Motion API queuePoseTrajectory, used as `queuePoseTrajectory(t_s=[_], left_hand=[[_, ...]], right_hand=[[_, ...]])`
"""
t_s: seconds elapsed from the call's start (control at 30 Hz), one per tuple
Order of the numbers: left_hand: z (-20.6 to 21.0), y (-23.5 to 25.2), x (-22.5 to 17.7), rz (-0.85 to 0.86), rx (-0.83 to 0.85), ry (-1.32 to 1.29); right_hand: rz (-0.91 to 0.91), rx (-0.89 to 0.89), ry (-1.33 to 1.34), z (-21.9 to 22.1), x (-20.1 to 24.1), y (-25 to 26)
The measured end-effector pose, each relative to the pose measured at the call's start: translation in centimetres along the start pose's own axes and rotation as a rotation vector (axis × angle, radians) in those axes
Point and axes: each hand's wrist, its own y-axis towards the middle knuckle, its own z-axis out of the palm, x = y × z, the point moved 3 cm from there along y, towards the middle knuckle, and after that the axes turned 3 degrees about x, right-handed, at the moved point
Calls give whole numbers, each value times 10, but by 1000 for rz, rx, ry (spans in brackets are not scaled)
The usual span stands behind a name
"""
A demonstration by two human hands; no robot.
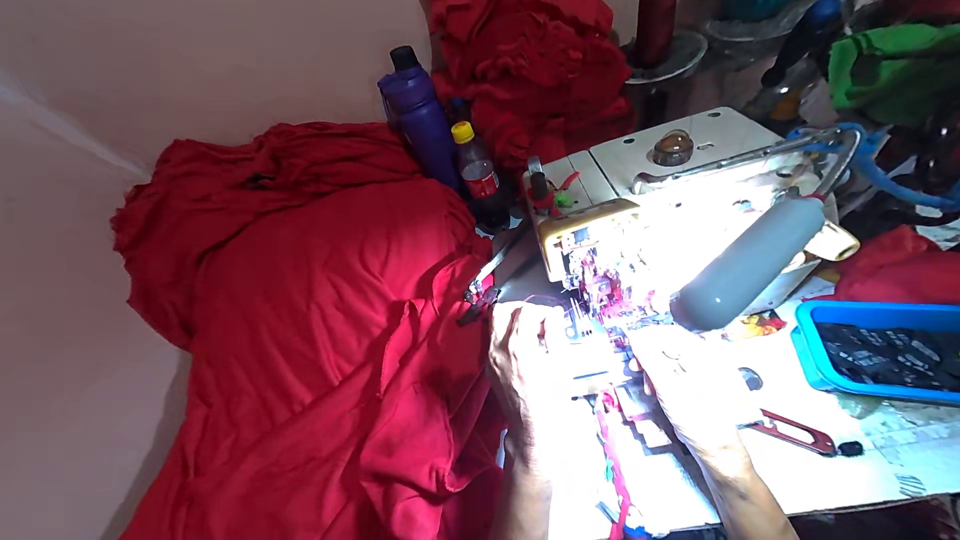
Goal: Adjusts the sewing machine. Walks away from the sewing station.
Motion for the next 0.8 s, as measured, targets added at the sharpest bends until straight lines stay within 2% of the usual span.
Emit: queuePoseTrajectory(t_s=[0.8], left_hand=[[0, -1, 2, 11, 3, -26]], right_hand=[[42, -20, -14, 4, 3, 2]])
